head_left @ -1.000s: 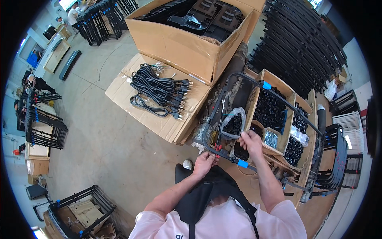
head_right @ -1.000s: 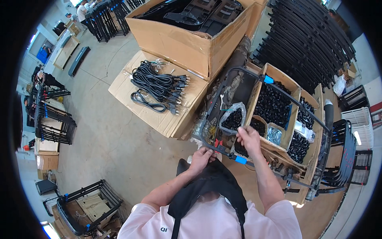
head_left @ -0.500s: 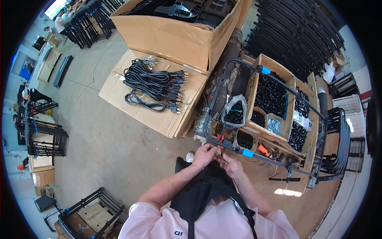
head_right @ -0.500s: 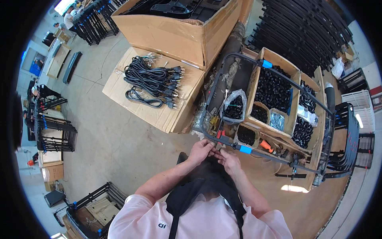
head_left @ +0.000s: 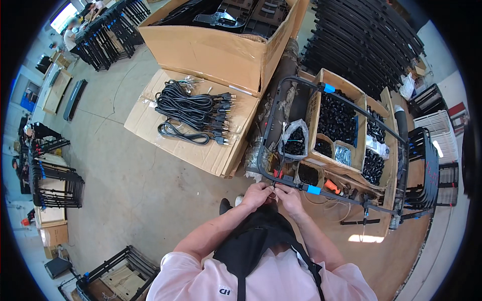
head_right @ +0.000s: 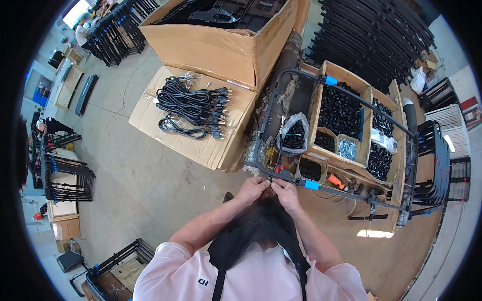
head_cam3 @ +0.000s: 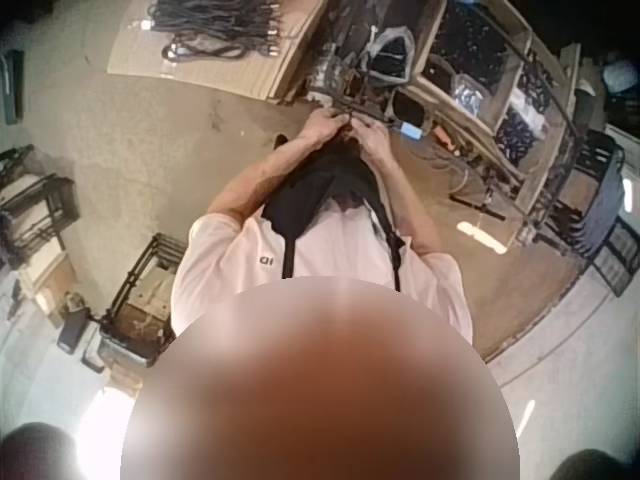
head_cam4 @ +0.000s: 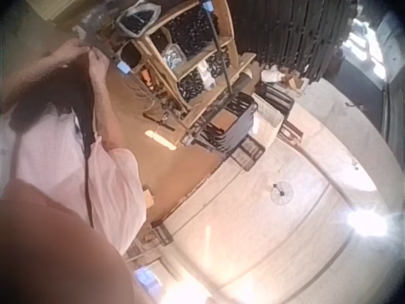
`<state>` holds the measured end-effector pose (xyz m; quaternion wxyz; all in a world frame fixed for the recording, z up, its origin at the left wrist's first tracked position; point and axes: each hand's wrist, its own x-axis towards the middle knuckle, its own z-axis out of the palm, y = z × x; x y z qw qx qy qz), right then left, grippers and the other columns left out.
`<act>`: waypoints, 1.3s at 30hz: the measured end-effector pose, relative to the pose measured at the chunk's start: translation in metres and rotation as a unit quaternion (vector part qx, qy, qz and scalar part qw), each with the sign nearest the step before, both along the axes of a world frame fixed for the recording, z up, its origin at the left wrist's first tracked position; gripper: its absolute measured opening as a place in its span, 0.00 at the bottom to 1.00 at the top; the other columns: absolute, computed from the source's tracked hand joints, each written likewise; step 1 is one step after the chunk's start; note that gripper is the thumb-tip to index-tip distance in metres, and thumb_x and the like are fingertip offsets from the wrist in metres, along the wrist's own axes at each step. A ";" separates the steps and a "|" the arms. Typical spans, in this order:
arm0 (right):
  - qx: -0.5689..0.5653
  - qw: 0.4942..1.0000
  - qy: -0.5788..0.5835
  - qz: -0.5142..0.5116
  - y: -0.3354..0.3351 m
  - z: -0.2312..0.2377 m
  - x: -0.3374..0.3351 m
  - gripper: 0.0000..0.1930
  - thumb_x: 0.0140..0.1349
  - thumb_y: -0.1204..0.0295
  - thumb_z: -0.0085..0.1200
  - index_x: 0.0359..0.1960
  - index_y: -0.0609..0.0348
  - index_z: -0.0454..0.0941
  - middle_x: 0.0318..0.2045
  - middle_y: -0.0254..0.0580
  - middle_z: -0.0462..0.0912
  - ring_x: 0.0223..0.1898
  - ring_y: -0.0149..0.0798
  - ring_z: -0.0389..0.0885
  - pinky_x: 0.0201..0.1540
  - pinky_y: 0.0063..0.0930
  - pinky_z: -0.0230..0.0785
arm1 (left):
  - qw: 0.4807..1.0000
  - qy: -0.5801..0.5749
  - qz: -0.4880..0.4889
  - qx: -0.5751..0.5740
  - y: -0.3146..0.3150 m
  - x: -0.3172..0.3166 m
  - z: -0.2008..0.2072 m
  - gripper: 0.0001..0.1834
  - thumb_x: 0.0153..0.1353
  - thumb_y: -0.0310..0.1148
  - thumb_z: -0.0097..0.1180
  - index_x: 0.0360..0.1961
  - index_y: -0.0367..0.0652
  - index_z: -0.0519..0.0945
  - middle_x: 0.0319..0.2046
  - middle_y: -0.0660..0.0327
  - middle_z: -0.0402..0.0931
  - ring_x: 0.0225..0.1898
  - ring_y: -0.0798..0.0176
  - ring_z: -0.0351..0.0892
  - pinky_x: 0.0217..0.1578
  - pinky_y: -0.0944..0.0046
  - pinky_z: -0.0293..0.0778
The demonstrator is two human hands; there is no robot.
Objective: Assemble plastic housing components using a pneumatic screwdriver and fasteners.
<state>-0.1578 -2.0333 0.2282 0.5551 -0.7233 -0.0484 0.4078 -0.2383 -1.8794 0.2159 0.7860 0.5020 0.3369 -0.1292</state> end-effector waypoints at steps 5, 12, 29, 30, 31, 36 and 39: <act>-0.112 0.848 -0.466 0.225 0.016 0.087 0.006 0.14 0.66 0.70 0.55 0.51 0.59 0.85 0.46 0.46 0.86 0.48 0.55 0.86 0.51 0.42 0.79 | 0.982 -0.081 -0.007 0.173 -0.003 -0.015 -0.029 0.15 0.72 0.36 0.58 0.50 0.35 0.83 0.38 0.51 0.87 0.38 0.58 0.87 0.42 0.59 0.81; -0.250 0.623 -0.514 0.534 0.071 0.086 0.014 0.09 0.61 0.73 0.55 0.43 0.58 0.81 0.41 0.47 0.85 0.45 0.44 0.88 0.47 0.41 0.81 | 0.930 -0.203 0.056 0.301 -0.011 -0.041 -0.026 0.15 0.71 0.35 0.57 0.53 0.36 0.80 0.43 0.43 0.83 0.44 0.44 0.86 0.48 0.52 0.79; -0.119 0.764 -0.449 0.447 0.051 0.090 0.033 0.10 0.66 0.71 0.59 0.44 0.63 0.81 0.40 0.53 0.83 0.44 0.56 0.85 0.48 0.46 0.78 | 0.991 -0.128 -0.011 0.021 0.011 -0.046 -0.025 0.12 0.76 0.31 0.52 0.51 0.34 0.79 0.40 0.62 0.81 0.41 0.68 0.80 0.46 0.64 0.77; -0.116 0.787 -0.434 0.424 0.050 0.089 0.032 0.11 0.65 0.71 0.60 0.45 0.63 0.81 0.40 0.53 0.83 0.44 0.56 0.85 0.47 0.46 0.78 | 0.992 -0.127 -0.015 0.020 0.011 -0.046 -0.027 0.11 0.75 0.31 0.52 0.50 0.34 0.79 0.39 0.63 0.80 0.40 0.70 0.79 0.45 0.65 0.77; -0.109 0.787 -0.432 0.426 0.049 0.087 0.031 0.11 0.65 0.71 0.60 0.45 0.63 0.81 0.40 0.53 0.83 0.44 0.56 0.85 0.47 0.46 0.78 | 0.992 -0.124 -0.015 0.020 0.011 -0.046 -0.027 0.11 0.75 0.31 0.52 0.50 0.34 0.79 0.39 0.63 0.80 0.40 0.70 0.79 0.45 0.65 0.77; -0.041 0.812 -0.429 0.394 0.045 0.081 0.027 0.09 0.63 0.75 0.62 0.44 0.63 0.81 0.38 0.52 0.82 0.43 0.57 0.84 0.48 0.45 0.77 | 0.989 -0.137 -0.022 0.059 0.017 -0.048 -0.016 0.11 0.76 0.34 0.53 0.48 0.37 0.81 0.29 0.68 0.74 0.28 0.73 0.72 0.31 0.67 0.71; -0.012 0.795 -0.445 0.413 0.045 0.078 0.030 0.09 0.61 0.76 0.62 0.43 0.62 0.82 0.38 0.50 0.82 0.44 0.54 0.84 0.49 0.43 0.77 | 0.986 -0.131 -0.035 0.096 0.021 -0.047 -0.008 0.11 0.75 0.34 0.53 0.45 0.37 0.81 0.28 0.67 0.76 0.29 0.72 0.74 0.32 0.65 0.72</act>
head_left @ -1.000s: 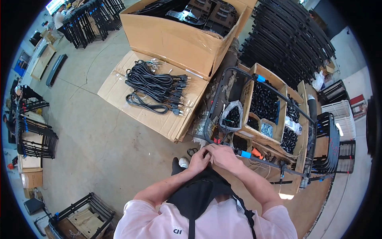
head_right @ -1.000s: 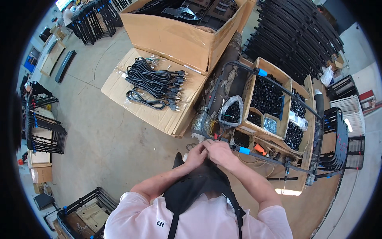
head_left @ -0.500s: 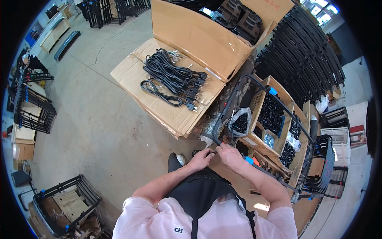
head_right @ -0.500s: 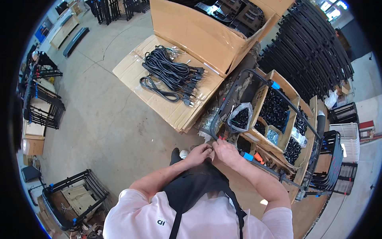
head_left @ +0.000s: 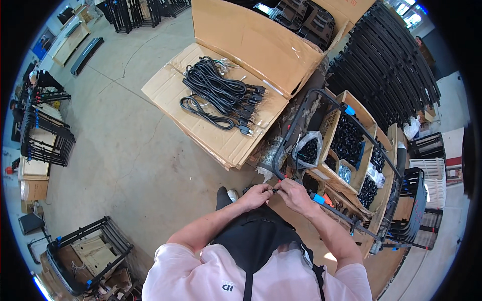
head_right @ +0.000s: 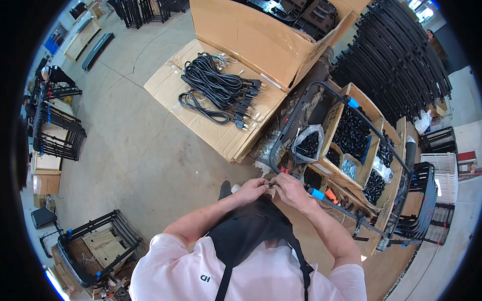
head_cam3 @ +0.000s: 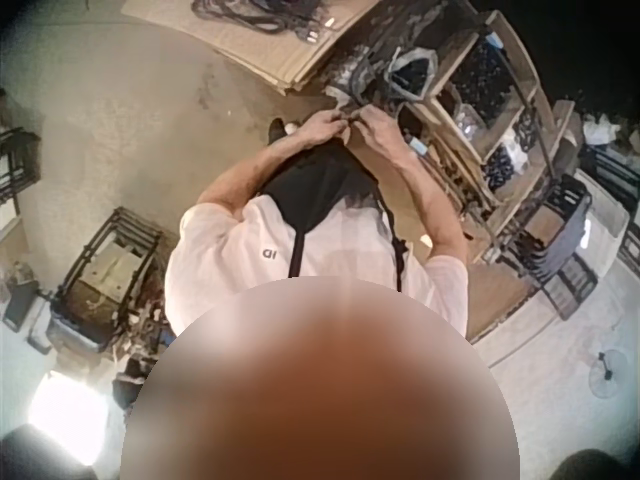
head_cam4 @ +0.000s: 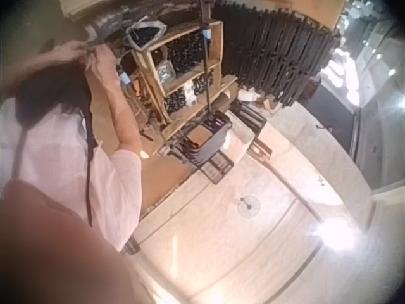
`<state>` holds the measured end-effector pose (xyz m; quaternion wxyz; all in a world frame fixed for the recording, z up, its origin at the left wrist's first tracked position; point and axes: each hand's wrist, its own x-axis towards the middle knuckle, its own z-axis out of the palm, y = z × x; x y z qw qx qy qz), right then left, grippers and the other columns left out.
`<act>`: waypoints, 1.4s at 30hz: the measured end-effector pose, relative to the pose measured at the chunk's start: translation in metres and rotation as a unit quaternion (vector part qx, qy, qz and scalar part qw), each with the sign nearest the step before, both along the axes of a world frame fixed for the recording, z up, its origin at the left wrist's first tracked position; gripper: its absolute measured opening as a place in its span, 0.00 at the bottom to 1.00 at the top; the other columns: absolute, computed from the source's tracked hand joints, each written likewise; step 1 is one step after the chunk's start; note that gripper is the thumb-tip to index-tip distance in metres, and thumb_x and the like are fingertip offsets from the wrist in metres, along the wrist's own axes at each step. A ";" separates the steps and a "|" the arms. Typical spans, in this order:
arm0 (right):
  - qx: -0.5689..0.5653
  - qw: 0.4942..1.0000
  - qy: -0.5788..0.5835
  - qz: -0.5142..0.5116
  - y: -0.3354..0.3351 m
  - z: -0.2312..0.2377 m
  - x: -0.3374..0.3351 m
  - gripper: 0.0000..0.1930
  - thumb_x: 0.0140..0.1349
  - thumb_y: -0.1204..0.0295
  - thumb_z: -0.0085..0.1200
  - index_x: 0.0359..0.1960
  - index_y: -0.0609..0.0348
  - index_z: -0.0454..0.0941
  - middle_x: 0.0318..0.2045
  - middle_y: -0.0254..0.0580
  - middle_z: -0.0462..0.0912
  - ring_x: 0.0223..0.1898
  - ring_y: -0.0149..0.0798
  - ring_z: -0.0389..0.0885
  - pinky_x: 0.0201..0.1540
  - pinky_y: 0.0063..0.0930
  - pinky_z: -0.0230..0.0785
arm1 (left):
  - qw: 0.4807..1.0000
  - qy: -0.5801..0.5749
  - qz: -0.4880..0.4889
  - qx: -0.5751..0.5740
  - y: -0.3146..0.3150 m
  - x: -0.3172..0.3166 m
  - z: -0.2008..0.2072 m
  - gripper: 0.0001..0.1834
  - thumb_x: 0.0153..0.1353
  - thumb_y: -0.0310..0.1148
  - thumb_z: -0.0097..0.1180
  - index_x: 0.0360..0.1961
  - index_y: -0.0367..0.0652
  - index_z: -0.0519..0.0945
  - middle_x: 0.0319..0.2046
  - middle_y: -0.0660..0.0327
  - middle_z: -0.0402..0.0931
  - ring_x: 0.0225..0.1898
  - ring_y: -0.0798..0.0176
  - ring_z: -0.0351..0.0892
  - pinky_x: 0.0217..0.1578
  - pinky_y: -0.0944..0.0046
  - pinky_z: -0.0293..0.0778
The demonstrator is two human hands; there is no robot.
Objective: Assemble plastic housing components using a pneumatic screwdriver and fasteners.
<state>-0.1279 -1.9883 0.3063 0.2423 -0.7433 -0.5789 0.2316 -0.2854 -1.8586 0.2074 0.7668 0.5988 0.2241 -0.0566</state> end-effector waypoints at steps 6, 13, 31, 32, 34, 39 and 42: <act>-0.017 0.999 -0.027 0.026 0.004 -0.001 0.005 0.09 0.59 0.75 0.62 0.42 0.61 0.83 0.38 0.47 0.82 0.46 0.51 0.83 0.50 0.42 0.77 | 1.000 0.002 -0.012 0.017 0.004 0.002 0.004 0.11 0.74 0.33 0.53 0.39 0.36 0.80 0.26 0.64 0.79 0.29 0.70 0.76 0.33 0.64 0.74; -0.019 0.994 -0.090 0.067 0.013 0.003 0.000 0.08 0.60 0.77 0.58 0.41 0.61 0.80 0.39 0.48 0.78 0.46 0.53 0.82 0.50 0.44 0.77 | 1.000 0.007 -0.004 0.017 0.005 0.003 0.006 0.11 0.74 0.35 0.54 0.39 0.37 0.81 0.26 0.64 0.79 0.30 0.69 0.76 0.34 0.64 0.74; -0.269 0.914 0.016 -0.302 -0.041 -0.110 -0.014 0.24 0.65 0.60 0.60 0.56 0.62 0.73 0.38 0.56 0.86 0.42 0.58 0.87 0.44 0.50 0.80 | 0.992 0.080 -0.060 0.081 0.005 0.005 0.003 0.17 0.73 0.39 0.57 0.49 0.35 0.84 0.34 0.61 0.85 0.37 0.68 0.81 0.41 0.63 0.77; -0.225 0.918 0.008 -0.325 -0.036 -0.132 -0.004 0.28 0.65 0.59 0.60 0.60 0.65 0.71 0.40 0.59 0.87 0.44 0.58 0.88 0.44 0.50 0.81 | 0.992 0.087 -0.066 0.061 0.005 0.006 0.004 0.16 0.74 0.39 0.57 0.50 0.34 0.84 0.35 0.61 0.84 0.36 0.69 0.81 0.42 0.64 0.78; -0.230 0.901 -0.032 -0.367 -0.022 -0.172 0.014 0.31 0.64 0.58 0.61 0.63 0.67 0.70 0.42 0.61 0.87 0.44 0.58 0.89 0.44 0.49 0.82 | 0.994 0.083 -0.068 0.033 0.004 0.006 0.004 0.16 0.76 0.38 0.56 0.50 0.34 0.83 0.35 0.61 0.84 0.37 0.69 0.81 0.43 0.65 0.79; -0.307 0.846 0.020 -0.436 0.005 -0.209 0.021 0.26 0.64 0.60 0.61 0.57 0.66 0.73 0.38 0.59 0.88 0.38 0.54 0.90 0.40 0.47 0.82 | 0.991 0.103 -0.080 0.025 -0.002 0.010 0.000 0.15 0.77 0.36 0.54 0.50 0.34 0.83 0.36 0.61 0.84 0.37 0.69 0.81 0.44 0.67 0.78; -0.329 0.810 0.213 -0.437 -0.007 -0.189 0.009 0.15 0.65 0.60 0.58 0.39 0.62 0.78 0.33 0.54 0.87 0.34 0.50 0.89 0.33 0.46 0.79 | 0.994 0.094 -0.051 -0.038 -0.010 0.011 -0.005 0.14 0.78 0.36 0.53 0.50 0.34 0.82 0.37 0.61 0.83 0.39 0.69 0.81 0.45 0.67 0.78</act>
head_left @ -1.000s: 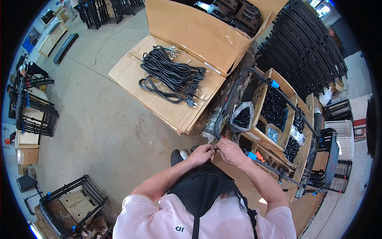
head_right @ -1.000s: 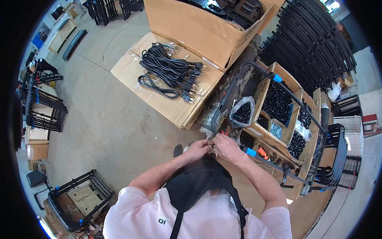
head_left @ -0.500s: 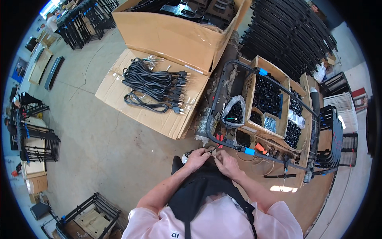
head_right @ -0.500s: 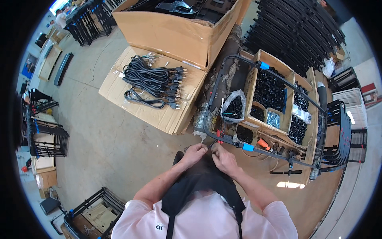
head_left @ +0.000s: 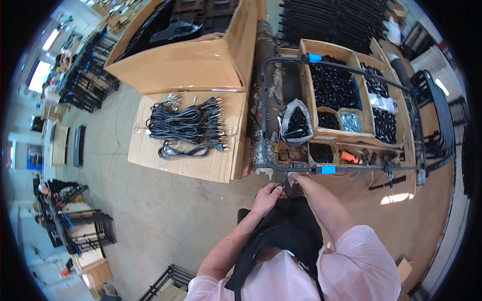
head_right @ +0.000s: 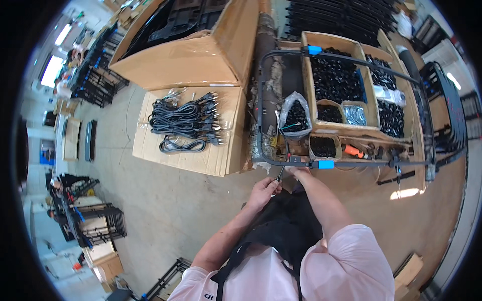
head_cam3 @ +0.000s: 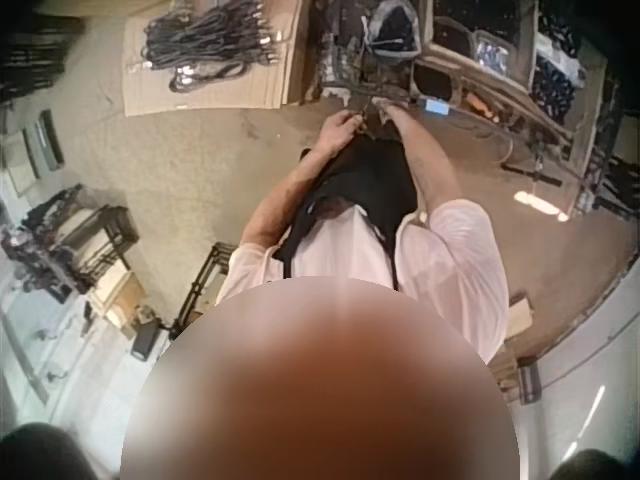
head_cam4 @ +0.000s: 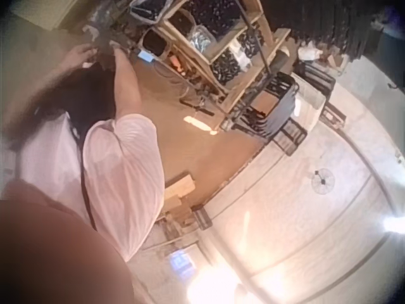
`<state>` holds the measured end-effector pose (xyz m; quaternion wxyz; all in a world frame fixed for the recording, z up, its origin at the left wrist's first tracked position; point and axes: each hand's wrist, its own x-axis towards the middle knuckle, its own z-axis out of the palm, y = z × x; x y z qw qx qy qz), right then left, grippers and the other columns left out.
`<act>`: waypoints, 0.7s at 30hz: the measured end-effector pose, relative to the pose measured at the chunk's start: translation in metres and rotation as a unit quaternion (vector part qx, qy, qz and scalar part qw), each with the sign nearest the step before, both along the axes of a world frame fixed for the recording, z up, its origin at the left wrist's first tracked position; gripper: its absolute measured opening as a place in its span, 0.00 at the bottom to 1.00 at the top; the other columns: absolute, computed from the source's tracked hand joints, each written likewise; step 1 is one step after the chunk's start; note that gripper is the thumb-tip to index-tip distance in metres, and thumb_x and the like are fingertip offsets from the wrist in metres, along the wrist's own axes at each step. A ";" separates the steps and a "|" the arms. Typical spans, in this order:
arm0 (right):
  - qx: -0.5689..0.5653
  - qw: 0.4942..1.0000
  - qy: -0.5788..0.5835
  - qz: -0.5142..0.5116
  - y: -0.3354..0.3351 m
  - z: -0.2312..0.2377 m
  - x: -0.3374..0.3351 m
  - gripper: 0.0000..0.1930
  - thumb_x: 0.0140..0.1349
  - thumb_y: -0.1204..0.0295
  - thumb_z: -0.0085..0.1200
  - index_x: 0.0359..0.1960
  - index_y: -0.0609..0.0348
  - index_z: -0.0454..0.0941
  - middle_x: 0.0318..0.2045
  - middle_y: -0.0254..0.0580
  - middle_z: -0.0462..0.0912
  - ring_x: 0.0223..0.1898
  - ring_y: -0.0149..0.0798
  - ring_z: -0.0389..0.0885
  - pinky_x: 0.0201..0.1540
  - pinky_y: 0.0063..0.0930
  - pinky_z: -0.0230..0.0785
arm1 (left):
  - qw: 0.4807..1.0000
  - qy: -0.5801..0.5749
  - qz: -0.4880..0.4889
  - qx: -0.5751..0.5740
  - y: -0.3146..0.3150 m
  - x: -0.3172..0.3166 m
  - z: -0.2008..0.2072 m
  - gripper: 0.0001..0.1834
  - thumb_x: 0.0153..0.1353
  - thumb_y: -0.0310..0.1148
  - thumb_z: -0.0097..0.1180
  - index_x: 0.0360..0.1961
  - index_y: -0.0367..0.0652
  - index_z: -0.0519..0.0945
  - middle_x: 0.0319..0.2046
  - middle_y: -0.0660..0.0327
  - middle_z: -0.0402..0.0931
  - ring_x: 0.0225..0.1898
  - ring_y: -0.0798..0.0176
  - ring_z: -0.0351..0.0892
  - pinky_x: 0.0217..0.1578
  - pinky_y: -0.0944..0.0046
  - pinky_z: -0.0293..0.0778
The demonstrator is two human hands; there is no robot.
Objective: Assemble plastic housing components using a pneumatic screwdriver and fasteners.
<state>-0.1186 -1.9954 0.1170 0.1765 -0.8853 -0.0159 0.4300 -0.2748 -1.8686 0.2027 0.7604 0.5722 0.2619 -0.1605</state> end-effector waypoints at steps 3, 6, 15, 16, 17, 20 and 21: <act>0.037 0.997 0.064 -0.027 -0.034 0.037 -0.025 0.12 0.64 0.64 0.57 0.36 0.61 0.80 0.31 0.53 0.86 0.32 0.48 0.89 0.30 0.45 0.78 | 0.998 -0.008 0.035 -0.053 -0.008 0.005 -0.004 0.14 0.79 0.36 0.53 0.50 0.35 0.82 0.39 0.60 0.84 0.40 0.67 0.82 0.47 0.65 0.79; 0.089 0.993 -0.067 -0.027 -0.065 0.083 -0.084 0.21 0.65 0.66 0.53 0.56 0.64 0.74 0.42 0.63 0.86 0.45 0.62 0.86 0.49 0.53 0.77 | 0.996 -0.010 0.052 -0.074 -0.018 0.009 -0.005 0.14 0.79 0.36 0.53 0.51 0.35 0.81 0.41 0.59 0.84 0.41 0.66 0.83 0.48 0.64 0.79; 0.135 0.984 -0.112 -0.011 -0.082 0.139 -0.122 0.36 0.64 0.73 0.50 0.74 0.67 0.58 0.67 0.67 0.70 0.66 0.66 0.73 0.69 0.54 0.67 | 0.997 -0.005 0.072 -0.039 -0.031 0.014 0.007 0.14 0.79 0.36 0.51 0.48 0.35 0.82 0.39 0.61 0.85 0.39 0.68 0.83 0.43 0.66 0.78; 0.122 0.988 -0.093 -0.017 -0.082 0.138 -0.121 0.38 0.63 0.74 0.51 0.76 0.68 0.55 0.70 0.67 0.66 0.69 0.65 0.70 0.72 0.53 0.64 | 0.997 0.003 0.074 -0.016 -0.032 0.014 0.007 0.14 0.79 0.36 0.52 0.47 0.35 0.82 0.37 0.61 0.85 0.37 0.68 0.82 0.42 0.67 0.78; 0.134 0.987 -0.089 -0.013 -0.082 0.139 -0.120 0.38 0.63 0.74 0.51 0.76 0.68 0.55 0.70 0.67 0.66 0.69 0.65 0.70 0.72 0.53 0.64 | 0.997 -0.006 0.075 -0.006 -0.033 0.013 0.007 0.14 0.79 0.36 0.52 0.46 0.35 0.82 0.36 0.61 0.85 0.36 0.69 0.81 0.40 0.67 0.77; 0.145 0.986 -0.083 0.011 -0.085 0.140 -0.116 0.39 0.63 0.74 0.52 0.76 0.69 0.54 0.68 0.70 0.69 0.67 0.69 0.72 0.71 0.55 0.64 | 0.996 0.003 0.047 0.073 -0.036 0.013 0.003 0.14 0.80 0.35 0.51 0.48 0.33 0.81 0.38 0.61 0.84 0.37 0.70 0.82 0.42 0.66 0.79; 0.145 0.985 -0.084 0.023 -0.086 0.141 -0.115 0.39 0.63 0.74 0.51 0.76 0.70 0.54 0.68 0.71 0.69 0.66 0.70 0.72 0.71 0.55 0.65 | 0.995 0.008 0.045 0.085 -0.037 0.014 0.001 0.14 0.80 0.35 0.51 0.48 0.33 0.81 0.38 0.61 0.84 0.37 0.70 0.82 0.42 0.66 0.79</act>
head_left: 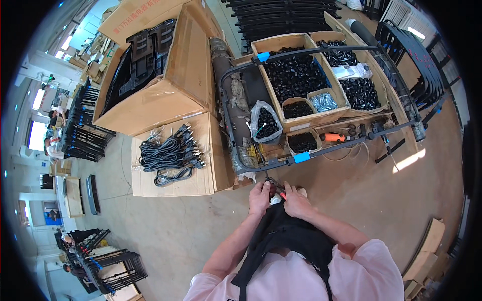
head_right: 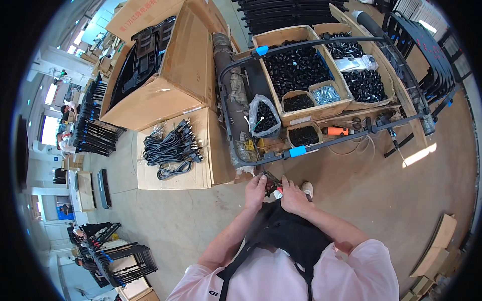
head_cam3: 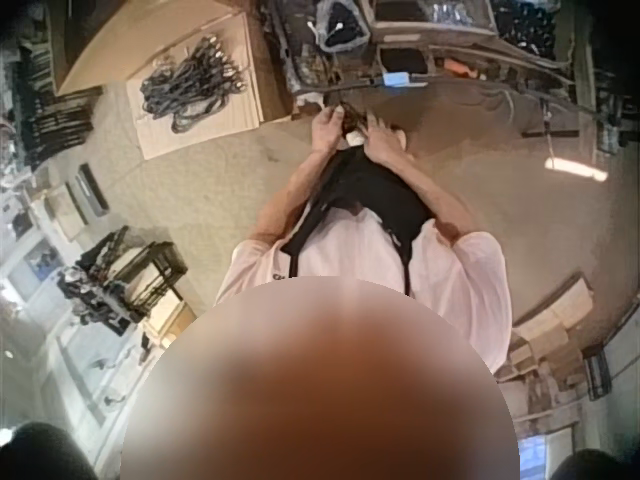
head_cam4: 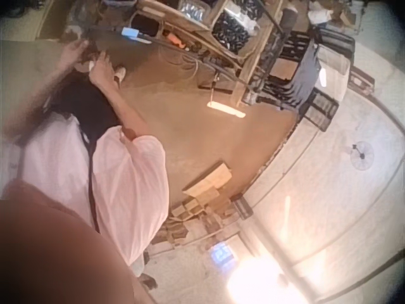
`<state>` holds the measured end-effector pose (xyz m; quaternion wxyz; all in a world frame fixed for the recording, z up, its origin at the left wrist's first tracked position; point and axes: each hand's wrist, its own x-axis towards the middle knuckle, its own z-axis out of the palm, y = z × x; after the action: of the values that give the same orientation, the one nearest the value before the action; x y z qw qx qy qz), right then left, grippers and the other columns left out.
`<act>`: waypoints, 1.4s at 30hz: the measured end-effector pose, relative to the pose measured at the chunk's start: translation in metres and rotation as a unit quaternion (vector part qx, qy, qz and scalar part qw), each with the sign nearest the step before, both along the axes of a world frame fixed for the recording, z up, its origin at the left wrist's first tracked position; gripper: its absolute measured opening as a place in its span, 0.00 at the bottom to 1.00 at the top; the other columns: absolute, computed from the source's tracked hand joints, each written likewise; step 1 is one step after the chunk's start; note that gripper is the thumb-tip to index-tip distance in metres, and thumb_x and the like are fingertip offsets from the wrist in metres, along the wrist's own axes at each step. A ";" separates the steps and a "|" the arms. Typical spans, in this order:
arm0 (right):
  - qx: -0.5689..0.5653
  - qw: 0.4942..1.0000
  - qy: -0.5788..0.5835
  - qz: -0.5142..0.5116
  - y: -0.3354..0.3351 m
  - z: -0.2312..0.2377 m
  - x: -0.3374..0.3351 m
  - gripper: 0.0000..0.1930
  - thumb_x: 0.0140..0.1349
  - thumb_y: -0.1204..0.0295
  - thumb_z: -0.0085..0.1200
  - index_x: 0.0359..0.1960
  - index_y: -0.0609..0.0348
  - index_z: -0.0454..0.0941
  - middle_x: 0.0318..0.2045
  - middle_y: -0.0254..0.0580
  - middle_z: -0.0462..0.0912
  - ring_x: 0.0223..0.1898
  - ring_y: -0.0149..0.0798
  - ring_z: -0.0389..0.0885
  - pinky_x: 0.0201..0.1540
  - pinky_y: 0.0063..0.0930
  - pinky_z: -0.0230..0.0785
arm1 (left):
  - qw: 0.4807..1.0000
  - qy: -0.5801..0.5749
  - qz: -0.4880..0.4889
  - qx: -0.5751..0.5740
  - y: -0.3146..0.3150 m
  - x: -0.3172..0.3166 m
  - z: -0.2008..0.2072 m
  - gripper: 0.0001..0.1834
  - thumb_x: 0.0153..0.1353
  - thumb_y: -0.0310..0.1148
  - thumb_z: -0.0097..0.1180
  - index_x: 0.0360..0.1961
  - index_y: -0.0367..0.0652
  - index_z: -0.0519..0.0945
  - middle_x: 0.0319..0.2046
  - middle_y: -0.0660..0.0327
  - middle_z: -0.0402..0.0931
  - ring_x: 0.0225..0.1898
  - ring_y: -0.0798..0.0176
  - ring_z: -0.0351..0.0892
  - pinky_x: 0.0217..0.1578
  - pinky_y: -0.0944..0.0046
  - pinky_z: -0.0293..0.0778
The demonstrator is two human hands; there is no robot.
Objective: Assemble plastic housing components using a pneumatic screwdriver and fasteners.
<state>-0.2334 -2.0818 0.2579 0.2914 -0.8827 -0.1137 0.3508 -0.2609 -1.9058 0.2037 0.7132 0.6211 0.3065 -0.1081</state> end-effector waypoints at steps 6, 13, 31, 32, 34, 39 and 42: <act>0.005 0.999 0.009 0.051 -0.009 -0.002 0.008 0.39 0.63 0.73 0.48 0.77 0.74 0.51 0.65 0.75 0.70 0.65 0.70 0.73 0.68 0.57 0.66 | 0.989 -0.046 0.022 0.136 -0.014 0.002 -0.001 0.15 0.78 0.37 0.53 0.49 0.35 0.83 0.31 0.61 0.84 0.33 0.70 0.80 0.37 0.64 0.78; -0.084 0.966 -0.206 0.132 -0.023 -0.001 0.004 0.45 0.58 0.69 0.56 0.78 0.69 0.52 0.50 0.60 0.76 0.50 0.56 0.78 0.47 0.52 0.71 | 0.995 -0.055 -0.004 0.077 -0.018 0.007 0.004 0.17 0.78 0.37 0.52 0.53 0.32 0.80 0.37 0.58 0.84 0.38 0.67 0.84 0.44 0.63 0.81; -0.073 0.965 -0.250 0.009 0.015 0.044 -0.035 0.48 0.53 0.69 0.65 0.79 0.42 0.59 0.43 0.57 0.73 0.43 0.59 0.83 0.41 0.49 0.82 | 0.841 -0.080 -0.213 0.491 0.067 0.095 0.082 0.22 0.74 0.48 0.51 0.35 0.41 0.86 0.30 0.50 0.88 0.36 0.47 0.89 0.42 0.51 0.80; -0.073 0.968 -0.241 0.006 0.021 0.045 -0.037 0.48 0.53 0.69 0.65 0.79 0.42 0.59 0.43 0.57 0.73 0.43 0.59 0.83 0.41 0.49 0.82 | 0.748 -0.134 -0.258 0.596 0.067 0.106 0.083 0.21 0.73 0.48 0.52 0.34 0.42 0.86 0.31 0.49 0.88 0.38 0.46 0.88 0.43 0.49 0.78; -0.087 0.957 -0.276 -0.017 0.033 0.046 -0.040 0.45 0.54 0.69 0.64 0.78 0.40 0.62 0.41 0.55 0.73 0.39 0.57 0.82 0.36 0.45 0.82 | 0.637 -0.192 -0.296 0.686 0.067 0.125 0.081 0.20 0.72 0.48 0.53 0.32 0.44 0.85 0.32 0.48 0.87 0.40 0.45 0.87 0.45 0.47 0.76; -0.103 0.955 -0.272 -0.065 0.059 0.046 -0.052 0.46 0.54 0.71 0.64 0.78 0.40 0.62 0.42 0.55 0.73 0.41 0.56 0.81 0.40 0.46 0.81 | 0.753 -0.304 -0.284 0.510 0.066 0.127 0.061 0.14 0.68 0.42 0.60 0.32 0.42 0.84 0.31 0.47 0.85 0.38 0.40 0.85 0.43 0.42 0.74; -0.123 0.944 -0.292 -0.091 0.071 0.045 -0.056 0.45 0.54 0.71 0.64 0.78 0.40 0.63 0.42 0.55 0.73 0.42 0.55 0.81 0.38 0.43 0.82 | 0.746 -0.310 -0.288 0.514 0.077 0.123 0.058 0.14 0.71 0.41 0.57 0.33 0.41 0.80 0.29 0.44 0.84 0.34 0.37 0.84 0.41 0.39 0.76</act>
<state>-0.2898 -2.0112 0.3028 0.1650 -0.9820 -0.0692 0.0608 -0.1377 -1.8292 0.2614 0.2761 0.9520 -0.1157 0.0636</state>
